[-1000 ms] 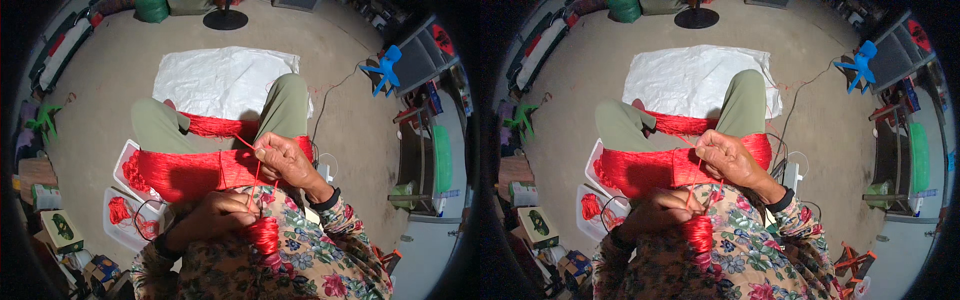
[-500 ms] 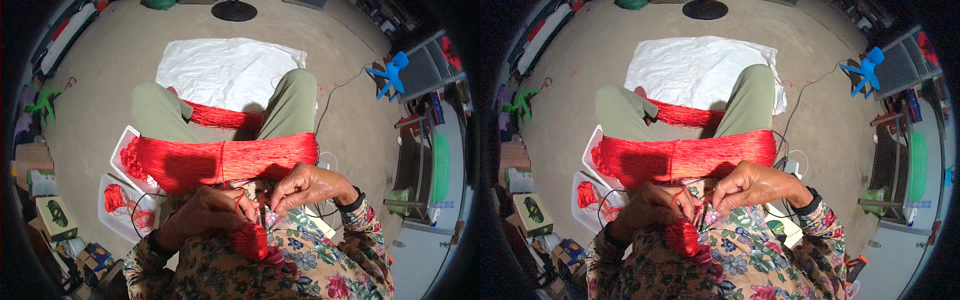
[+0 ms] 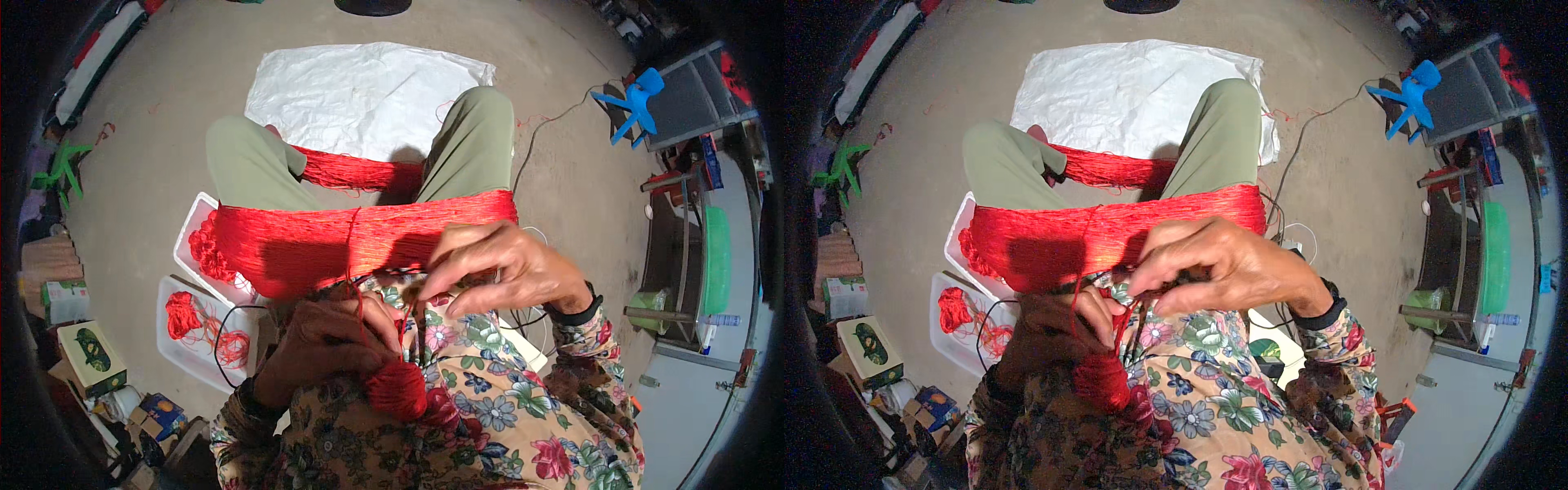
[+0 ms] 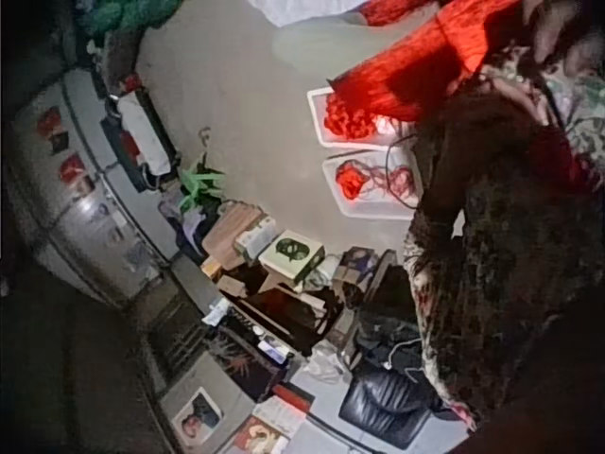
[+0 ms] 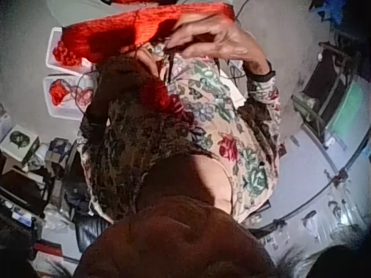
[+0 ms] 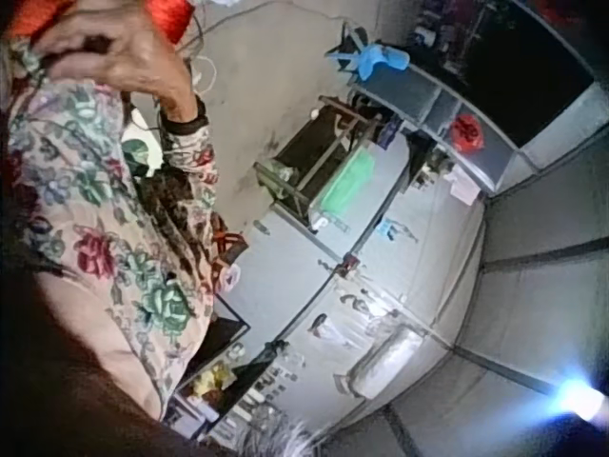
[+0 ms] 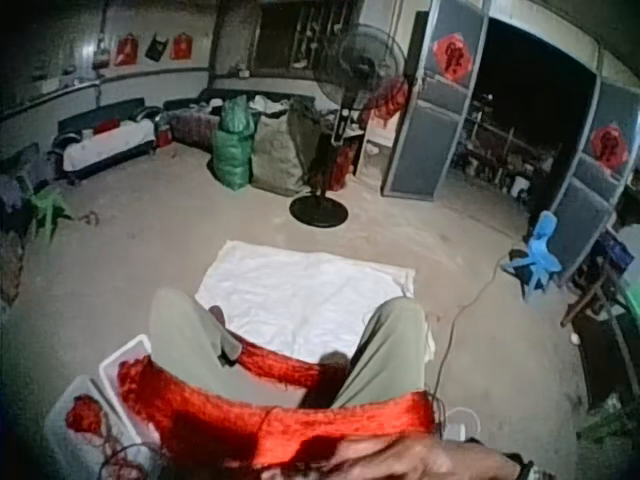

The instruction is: The person ties a bundle of red thread by hand, places it into a plastic bin, and then wraps a long length of thread around their legs before cutting it with shears.

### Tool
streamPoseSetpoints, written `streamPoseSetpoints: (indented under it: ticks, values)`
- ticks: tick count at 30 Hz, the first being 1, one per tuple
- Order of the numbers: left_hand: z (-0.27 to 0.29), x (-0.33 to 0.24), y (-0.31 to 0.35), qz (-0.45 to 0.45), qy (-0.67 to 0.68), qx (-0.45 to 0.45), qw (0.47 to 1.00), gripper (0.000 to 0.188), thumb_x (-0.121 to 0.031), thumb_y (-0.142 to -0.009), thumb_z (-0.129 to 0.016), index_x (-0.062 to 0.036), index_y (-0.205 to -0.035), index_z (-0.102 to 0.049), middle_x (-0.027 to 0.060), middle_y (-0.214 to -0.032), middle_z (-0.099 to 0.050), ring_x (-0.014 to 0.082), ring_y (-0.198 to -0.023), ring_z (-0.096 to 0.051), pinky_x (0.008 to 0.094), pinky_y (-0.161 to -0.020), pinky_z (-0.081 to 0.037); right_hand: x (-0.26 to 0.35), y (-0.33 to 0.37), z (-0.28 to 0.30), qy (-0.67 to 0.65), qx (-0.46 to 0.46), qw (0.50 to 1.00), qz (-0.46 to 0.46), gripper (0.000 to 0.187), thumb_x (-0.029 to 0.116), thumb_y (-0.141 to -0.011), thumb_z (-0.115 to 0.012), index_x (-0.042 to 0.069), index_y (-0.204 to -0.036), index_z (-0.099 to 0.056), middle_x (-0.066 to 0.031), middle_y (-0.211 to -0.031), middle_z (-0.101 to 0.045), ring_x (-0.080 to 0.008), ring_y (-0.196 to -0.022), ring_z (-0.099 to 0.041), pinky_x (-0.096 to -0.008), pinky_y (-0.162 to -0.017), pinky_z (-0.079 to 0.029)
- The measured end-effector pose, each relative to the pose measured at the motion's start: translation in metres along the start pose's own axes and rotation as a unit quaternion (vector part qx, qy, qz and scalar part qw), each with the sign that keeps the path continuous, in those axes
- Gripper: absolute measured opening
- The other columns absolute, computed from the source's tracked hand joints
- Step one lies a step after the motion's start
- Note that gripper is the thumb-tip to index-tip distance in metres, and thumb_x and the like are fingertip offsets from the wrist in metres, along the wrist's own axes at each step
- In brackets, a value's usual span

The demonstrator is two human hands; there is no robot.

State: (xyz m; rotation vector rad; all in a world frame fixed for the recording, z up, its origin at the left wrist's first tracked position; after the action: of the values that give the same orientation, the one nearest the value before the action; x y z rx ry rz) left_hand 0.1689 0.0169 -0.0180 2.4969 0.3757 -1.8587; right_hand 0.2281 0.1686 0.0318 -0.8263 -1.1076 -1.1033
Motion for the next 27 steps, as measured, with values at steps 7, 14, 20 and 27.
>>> streamPoseSetpoints:
  ticks: [7, 14, 20, 27]
  values:
    - [0.0, -0.01, -0.002, -0.041, -0.018, -0.001, 0.999, 0.01, -0.01, -0.072, -0.071, -0.0009, -0.074, -0.069, 0.0096, -0.085, -0.066, 0.0227, -0.083, -0.062, 0.0392, -0.083, -0.046, -0.014, -0.004, -0.034, -0.026, 0.099, 0.994, 0.045, 0.016, 0.011, -0.081, -0.065, 0.002, -0.095, -0.065, -0.0111, -0.081, -0.057, -0.0273, -0.078, -0.054, -0.0354, -0.073, -0.042]
    - [0.001, -0.01, 0.005, -0.074, -0.022, -0.018, 0.997, 0.014, -0.009, -0.068, -0.073, -0.0009, -0.079, -0.07, 0.009, -0.086, -0.065, 0.0226, -0.081, -0.061, 0.0402, -0.079, -0.046, -0.025, 0.004, -0.01, -0.065, 0.036, 0.997, -0.029, 0.016, 0.014, -0.084, -0.064, 0.001, -0.093, -0.066, -0.0057, -0.079, -0.061, -0.0139, -0.072, -0.056, -0.0297, -0.062, -0.043]
    - [0.001, -0.013, 0.009, -0.102, -0.048, -0.013, 0.994, 0.018, -0.01, -0.066, -0.074, -0.0019, -0.082, -0.071, 0.0083, -0.086, -0.065, 0.0223, -0.081, -0.06, 0.0402, -0.08, -0.045, -0.027, 0.006, -0.012, -0.099, 0.001, 0.99, -0.097, 0.012, 0.01, -0.082, -0.067, 0.002, -0.092, -0.068, -0.0081, -0.082, -0.064, -0.0179, -0.076, -0.058, -0.0296, -0.065, -0.045]
    - [-0.002, -0.015, 0.013, -0.111, -0.064, -0.012, 0.992, 0.019, -0.012, -0.066, -0.074, -0.0026, -0.082, -0.071, 0.0081, -0.086, -0.064, 0.0233, -0.081, -0.06, 0.0404, -0.08, -0.045, -0.016, -0.012, -0.045, 0.017, 0.082, 0.992, 0.096, 0.02, 0.012, -0.082, -0.065, 0.005, -0.101, -0.066, -0.008, -0.093, -0.059, -0.0242, -0.086, -0.052, -0.0359, -0.077, -0.04]
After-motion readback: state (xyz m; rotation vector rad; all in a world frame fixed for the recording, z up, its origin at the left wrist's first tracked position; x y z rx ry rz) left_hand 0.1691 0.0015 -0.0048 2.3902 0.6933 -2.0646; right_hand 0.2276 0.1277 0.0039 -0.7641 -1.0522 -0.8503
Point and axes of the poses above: each hand's wrist, its own y-axis away from the middle knuckle, its own z-axis out of the back of the hand, x = y × z, the point moved 7 cm from there along -y, towards the middle knuckle
